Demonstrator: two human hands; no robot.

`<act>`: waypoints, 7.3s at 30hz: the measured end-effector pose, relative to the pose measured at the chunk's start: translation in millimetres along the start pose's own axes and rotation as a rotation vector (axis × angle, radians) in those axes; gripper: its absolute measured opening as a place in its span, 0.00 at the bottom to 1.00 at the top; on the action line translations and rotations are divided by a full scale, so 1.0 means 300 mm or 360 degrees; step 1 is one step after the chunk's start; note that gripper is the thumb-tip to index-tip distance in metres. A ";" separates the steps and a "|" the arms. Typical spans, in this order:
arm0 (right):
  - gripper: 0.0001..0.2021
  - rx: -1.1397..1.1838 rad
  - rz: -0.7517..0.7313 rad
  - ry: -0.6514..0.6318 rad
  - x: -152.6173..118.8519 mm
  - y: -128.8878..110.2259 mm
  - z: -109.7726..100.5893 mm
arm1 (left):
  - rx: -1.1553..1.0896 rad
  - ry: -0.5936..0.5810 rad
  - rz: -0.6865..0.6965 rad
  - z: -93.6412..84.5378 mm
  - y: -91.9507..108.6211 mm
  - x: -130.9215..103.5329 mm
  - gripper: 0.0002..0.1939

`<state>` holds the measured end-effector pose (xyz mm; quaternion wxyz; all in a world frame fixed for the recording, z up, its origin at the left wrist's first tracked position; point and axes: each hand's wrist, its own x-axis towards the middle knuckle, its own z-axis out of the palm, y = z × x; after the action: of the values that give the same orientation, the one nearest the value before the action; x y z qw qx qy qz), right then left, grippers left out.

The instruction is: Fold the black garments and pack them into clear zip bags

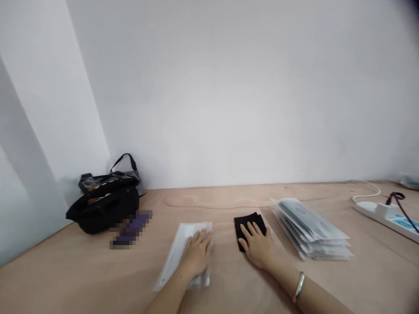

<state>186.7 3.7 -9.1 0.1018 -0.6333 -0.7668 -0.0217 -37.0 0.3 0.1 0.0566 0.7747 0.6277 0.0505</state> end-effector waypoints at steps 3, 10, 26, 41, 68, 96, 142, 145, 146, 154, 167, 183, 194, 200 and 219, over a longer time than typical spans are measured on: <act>0.25 0.0008 -0.0015 -0.0036 0.032 0.018 -0.007 | 0.0029 -0.0019 -0.0046 -0.026 -0.110 -0.015 0.26; 0.23 0.0043 0.0039 0.0153 0.028 0.040 -0.032 | 0.0011 0.0111 -0.0044 -0.058 -0.161 -0.037 0.26; 0.12 -0.0077 0.0583 0.0165 0.007 0.075 -0.098 | -0.0069 -0.0088 0.0331 -0.012 0.119 0.030 0.29; 0.14 0.0030 0.0248 0.0531 0.071 -0.184 -0.173 | -0.0806 0.0453 0.0115 -0.029 0.005 0.078 0.26; 0.24 0.0232 -0.0064 -0.0134 0.054 0.068 0.011 | -0.0053 0.0223 0.0399 0.004 0.260 0.036 0.28; 0.27 0.0327 -0.0099 -0.0278 0.045 0.091 0.001 | 0.0126 0.0037 -0.0070 0.005 0.108 0.051 0.27; 0.12 0.0371 -0.0468 -0.0300 -0.225 0.114 -0.242 | -0.0503 -0.0346 0.0595 -0.248 0.035 -0.189 0.14; 0.15 0.0487 -0.0389 -0.0225 -0.180 0.088 -0.243 | -0.0544 -0.0123 0.0637 -0.233 0.073 -0.139 0.12; 0.15 0.0497 -0.0364 -0.0169 -0.162 0.074 -0.235 | -0.0510 -0.0041 0.0613 -0.216 0.086 -0.119 0.14; 0.37 0.0367 -0.0307 -0.0356 -0.081 -0.005 -0.089 | -0.0069 -0.0048 0.0277 -0.033 0.109 -0.051 0.29; 0.36 0.0365 -0.0295 -0.0332 -0.090 0.003 -0.061 | -0.0089 -0.0030 0.0282 -0.022 0.106 -0.060 0.29; 0.19 -0.0636 0.0693 0.0650 0.033 0.182 -0.193 | -0.0137 -0.0026 0.0287 -0.013 0.095 -0.056 0.29; 0.17 -0.0520 0.0734 0.0706 0.034 0.206 -0.193 | -0.0188 -0.0045 0.0280 -0.016 0.095 -0.059 0.29; 0.26 -0.0150 -0.0024 0.0686 0.044 0.154 -0.159 | -0.0529 0.0366 0.0222 -0.026 0.089 -0.053 0.27; 0.28 0.0492 -0.0772 0.0013 -0.002 0.004 -0.045 | -0.0204 0.0156 0.0814 -0.083 0.096 -0.085 0.29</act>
<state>189.7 1.3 4.0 0.1922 -0.4082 -0.8898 0.0691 -18.2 -30.0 28.8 0.0605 0.8996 0.4091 0.1403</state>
